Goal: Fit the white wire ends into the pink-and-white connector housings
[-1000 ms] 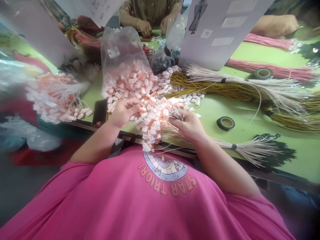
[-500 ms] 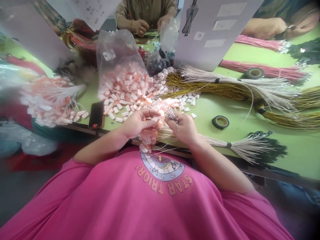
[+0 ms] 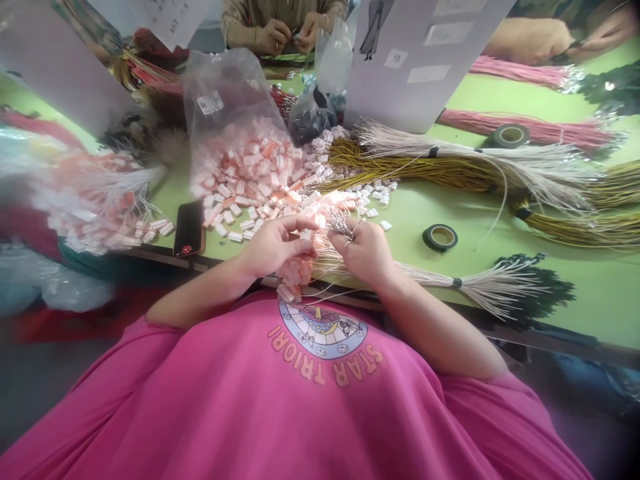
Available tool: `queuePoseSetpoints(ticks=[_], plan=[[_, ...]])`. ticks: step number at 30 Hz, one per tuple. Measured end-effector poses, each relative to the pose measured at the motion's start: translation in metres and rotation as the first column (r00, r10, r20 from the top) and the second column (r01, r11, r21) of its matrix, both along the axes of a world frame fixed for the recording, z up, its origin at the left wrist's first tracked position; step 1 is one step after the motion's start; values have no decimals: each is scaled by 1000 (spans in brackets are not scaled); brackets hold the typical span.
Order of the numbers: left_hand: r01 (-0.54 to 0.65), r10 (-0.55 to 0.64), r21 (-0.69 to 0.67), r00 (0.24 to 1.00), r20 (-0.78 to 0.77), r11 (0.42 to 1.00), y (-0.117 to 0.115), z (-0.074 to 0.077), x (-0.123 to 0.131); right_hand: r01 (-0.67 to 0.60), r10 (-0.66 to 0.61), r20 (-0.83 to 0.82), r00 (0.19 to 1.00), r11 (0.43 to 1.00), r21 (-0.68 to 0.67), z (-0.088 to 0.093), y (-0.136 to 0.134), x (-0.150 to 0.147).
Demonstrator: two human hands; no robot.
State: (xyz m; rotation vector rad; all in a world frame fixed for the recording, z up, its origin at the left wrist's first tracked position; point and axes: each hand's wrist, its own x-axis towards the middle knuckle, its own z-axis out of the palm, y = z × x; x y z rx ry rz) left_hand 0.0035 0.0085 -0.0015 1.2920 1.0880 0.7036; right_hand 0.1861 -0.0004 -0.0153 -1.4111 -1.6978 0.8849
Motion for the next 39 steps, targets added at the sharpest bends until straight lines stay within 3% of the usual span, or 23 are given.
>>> queuePoseSetpoints(ticks=[6,11,13,15,17,23,29,34,39], plan=[[9,-9,-20,1000,24,1000,0,0,-1,-12,12,28,1000,1000,6,-1,2,0],[13,2,181,997,-81,983,1,-6,-3,-34,34,-3,999,999,-11,-2,2,1],[28,41,364,983,-179,931,2,-9,-4,-49,48,-34,998,998,-27,-2,3,2],[60,93,535,962,-255,843,3,-12,-3,-84,80,-85,993,995,-44,-2,3,4],[88,118,603,949,-293,793,5,-14,-3,-128,118,-149,982,990,-58,-2,4,5],[88,66,549,965,-255,831,7,-13,-3,-188,162,-272,948,979,-74,-2,3,7],[147,69,662,955,-289,735,4,-11,-1,-172,137,-286,948,980,-98,-3,5,6],[180,89,675,935,-344,715,2,-13,8,-158,137,-249,959,985,-66,-9,4,3],[224,99,717,920,-379,660,4,-14,10,-95,91,-179,980,995,-14,-10,1,2]])
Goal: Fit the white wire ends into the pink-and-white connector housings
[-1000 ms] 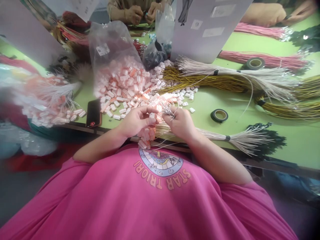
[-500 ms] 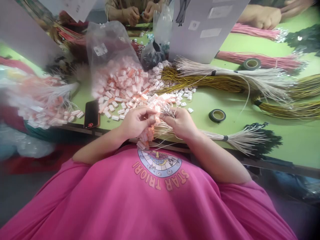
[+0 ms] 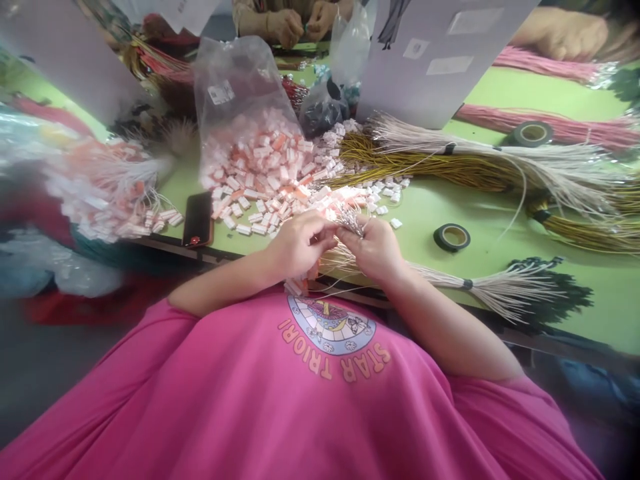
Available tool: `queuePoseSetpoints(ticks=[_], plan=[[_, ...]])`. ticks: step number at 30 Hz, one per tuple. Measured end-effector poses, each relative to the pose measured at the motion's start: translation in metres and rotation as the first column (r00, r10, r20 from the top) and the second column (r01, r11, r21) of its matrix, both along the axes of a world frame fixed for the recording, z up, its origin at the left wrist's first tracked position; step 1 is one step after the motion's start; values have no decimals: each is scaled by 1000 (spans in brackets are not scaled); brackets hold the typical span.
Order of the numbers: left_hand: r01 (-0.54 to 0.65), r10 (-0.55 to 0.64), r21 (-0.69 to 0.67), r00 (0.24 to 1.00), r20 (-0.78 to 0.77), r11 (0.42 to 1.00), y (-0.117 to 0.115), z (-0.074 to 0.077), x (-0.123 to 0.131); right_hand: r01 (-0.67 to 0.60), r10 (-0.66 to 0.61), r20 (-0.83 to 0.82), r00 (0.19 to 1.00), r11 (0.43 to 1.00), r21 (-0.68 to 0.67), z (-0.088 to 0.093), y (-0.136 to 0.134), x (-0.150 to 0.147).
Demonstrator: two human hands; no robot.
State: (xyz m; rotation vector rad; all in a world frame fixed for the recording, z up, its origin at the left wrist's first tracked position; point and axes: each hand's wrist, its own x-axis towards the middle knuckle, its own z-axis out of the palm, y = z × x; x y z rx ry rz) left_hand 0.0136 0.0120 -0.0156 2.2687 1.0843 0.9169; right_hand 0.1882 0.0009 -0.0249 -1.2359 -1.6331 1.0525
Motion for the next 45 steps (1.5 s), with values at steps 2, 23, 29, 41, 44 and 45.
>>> queuePoseSetpoints(ticks=[2,23,29,41,44,45], plan=[[25,-25,-8,1000,-5,1000,0,2,-4,10,-10,-1,1000,1000,-7,1,-1,0],[-410,388,7,858,-337,912,111,-57,-135,-103,81,-108,991,970,-222,7,10,8],[-436,425,-75,896,-130,897,80,-20,-112,-139,122,-102,987,973,-185,3,11,10],[167,-6,-600,965,261,782,6,32,-36,-83,71,-101,992,989,-119,3,7,8],[128,2,-639,980,199,758,-2,38,-34,-86,75,-94,993,990,-113,5,6,8],[116,16,-645,981,194,755,-4,39,-34,-84,75,-85,994,991,-109,5,6,8]])
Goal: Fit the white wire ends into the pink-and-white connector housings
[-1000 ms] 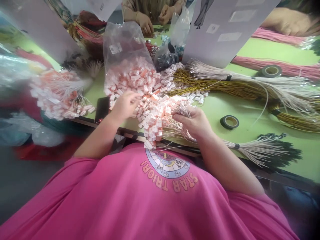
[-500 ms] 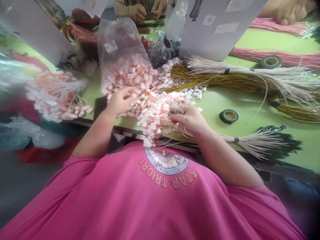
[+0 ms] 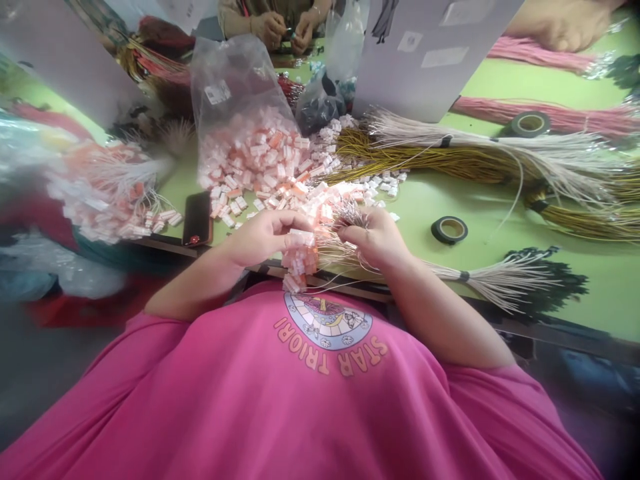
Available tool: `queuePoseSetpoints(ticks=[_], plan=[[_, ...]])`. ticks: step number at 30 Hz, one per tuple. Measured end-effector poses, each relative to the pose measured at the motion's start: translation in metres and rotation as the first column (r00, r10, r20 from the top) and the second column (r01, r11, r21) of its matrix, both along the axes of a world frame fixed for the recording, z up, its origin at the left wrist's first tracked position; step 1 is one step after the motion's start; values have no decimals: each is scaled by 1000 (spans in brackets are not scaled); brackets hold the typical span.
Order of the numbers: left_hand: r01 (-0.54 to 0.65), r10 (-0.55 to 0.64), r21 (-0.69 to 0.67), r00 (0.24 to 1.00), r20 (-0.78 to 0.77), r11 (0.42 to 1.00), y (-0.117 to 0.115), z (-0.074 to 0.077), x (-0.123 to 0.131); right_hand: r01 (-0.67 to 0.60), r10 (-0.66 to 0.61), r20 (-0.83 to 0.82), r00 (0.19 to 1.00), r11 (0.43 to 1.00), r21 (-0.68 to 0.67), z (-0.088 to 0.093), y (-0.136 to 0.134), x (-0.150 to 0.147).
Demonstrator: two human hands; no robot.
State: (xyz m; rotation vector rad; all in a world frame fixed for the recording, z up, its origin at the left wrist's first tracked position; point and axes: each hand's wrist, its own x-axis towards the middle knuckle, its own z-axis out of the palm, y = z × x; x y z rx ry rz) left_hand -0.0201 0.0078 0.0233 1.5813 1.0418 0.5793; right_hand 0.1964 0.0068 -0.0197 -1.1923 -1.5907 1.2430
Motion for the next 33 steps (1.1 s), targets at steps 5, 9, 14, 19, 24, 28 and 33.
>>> queuePoseSetpoints(ticks=[5,9,14,19,24,28,33], plan=[[-98,122,-168,982,141,981,-7,-13,3,-5,5,7,1000,999,38,0,0,-1],[-167,234,-278,946,226,946,-6,-27,9,2,-2,4,1000,1000,23,1,-2,-2],[-141,209,-280,950,231,950,-4,-31,17,23,-23,27,999,1000,8,0,-4,-6],[-160,185,-144,967,176,977,-2,-38,17,25,-29,64,998,998,57,-2,-5,-8],[-157,154,13,982,111,988,-4,-37,17,38,-59,161,985,991,132,0,-5,-7],[-175,173,51,984,40,983,-6,-32,17,23,-57,188,980,985,174,-2,-4,-7],[-191,192,84,981,-12,978,-5,-31,16,8,-37,162,986,984,177,-3,-5,-7]])
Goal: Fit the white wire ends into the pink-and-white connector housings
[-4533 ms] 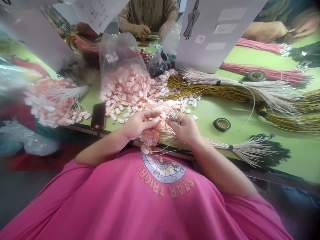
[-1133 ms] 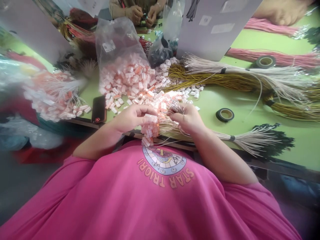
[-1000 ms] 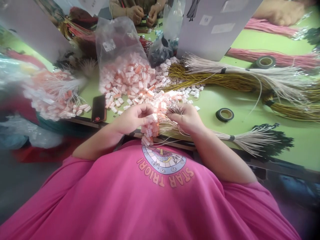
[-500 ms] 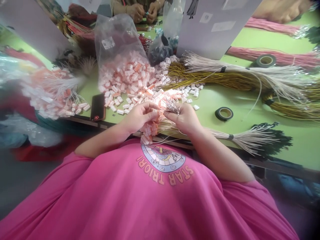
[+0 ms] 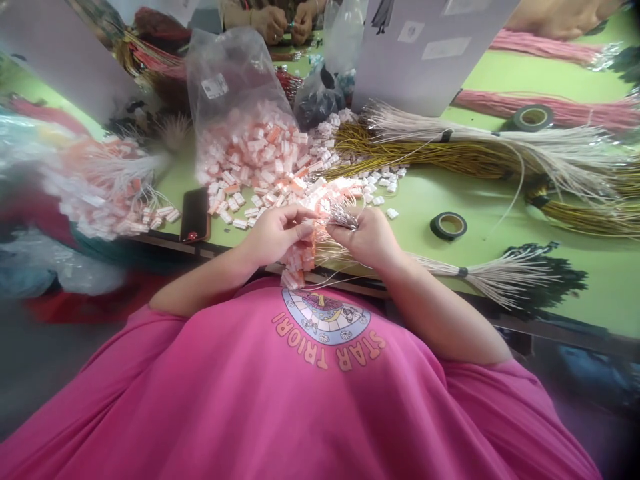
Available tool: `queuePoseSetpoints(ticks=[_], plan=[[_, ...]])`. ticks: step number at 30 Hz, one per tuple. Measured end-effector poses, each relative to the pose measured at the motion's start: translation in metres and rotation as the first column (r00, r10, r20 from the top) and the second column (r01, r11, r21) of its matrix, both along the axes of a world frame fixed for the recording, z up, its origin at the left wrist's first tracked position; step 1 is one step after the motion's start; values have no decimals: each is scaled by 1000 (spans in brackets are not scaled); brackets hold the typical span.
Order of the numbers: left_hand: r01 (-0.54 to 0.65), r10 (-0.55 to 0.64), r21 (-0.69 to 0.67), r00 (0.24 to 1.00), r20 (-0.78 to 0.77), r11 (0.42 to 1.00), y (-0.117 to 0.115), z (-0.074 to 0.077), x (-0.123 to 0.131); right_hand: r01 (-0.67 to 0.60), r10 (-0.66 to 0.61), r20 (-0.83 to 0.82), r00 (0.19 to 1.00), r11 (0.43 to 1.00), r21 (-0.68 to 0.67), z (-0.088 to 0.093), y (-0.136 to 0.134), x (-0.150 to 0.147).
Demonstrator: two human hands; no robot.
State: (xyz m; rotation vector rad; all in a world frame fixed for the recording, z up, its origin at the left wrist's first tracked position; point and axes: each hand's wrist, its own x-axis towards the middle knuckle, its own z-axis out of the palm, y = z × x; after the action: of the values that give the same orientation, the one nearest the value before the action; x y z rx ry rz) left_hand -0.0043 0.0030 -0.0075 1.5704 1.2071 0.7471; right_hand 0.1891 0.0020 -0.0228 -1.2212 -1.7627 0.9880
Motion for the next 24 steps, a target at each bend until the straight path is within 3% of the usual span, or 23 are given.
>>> queuePoseSetpoints(ticks=[24], plan=[[4,-4,17,999,-38,1000,-3,3,0,-9,12,51,999,998,-62,1,0,-1]])
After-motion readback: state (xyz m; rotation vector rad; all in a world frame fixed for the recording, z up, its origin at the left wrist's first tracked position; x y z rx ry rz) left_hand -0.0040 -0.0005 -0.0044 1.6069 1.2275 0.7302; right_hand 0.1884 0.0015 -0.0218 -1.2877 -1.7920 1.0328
